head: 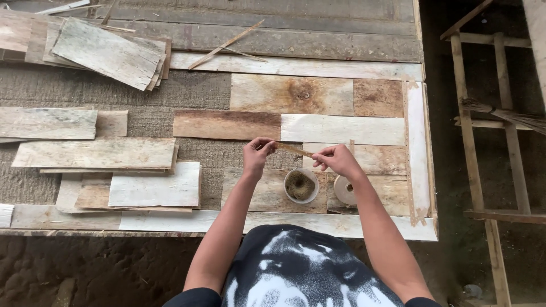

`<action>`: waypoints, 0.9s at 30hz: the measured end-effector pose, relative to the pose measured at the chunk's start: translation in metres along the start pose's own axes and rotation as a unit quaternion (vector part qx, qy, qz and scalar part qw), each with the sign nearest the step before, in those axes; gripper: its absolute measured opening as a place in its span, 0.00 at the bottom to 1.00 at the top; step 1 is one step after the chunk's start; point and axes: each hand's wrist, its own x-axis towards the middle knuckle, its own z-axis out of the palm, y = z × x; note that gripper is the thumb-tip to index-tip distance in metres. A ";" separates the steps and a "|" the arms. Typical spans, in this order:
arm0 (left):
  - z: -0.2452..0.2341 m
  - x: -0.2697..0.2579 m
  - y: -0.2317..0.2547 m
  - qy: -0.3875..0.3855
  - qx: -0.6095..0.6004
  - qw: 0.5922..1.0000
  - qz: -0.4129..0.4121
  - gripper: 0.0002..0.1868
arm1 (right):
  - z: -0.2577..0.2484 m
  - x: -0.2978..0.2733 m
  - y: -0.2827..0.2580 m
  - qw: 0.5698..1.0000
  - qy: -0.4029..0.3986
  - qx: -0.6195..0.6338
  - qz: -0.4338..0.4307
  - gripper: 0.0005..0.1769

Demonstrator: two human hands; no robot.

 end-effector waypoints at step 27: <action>-0.020 0.013 0.014 0.030 -0.003 1.000 -0.003 0.22 | -0.009 0.002 0.012 1.000 -0.005 -0.017 -0.013 0.11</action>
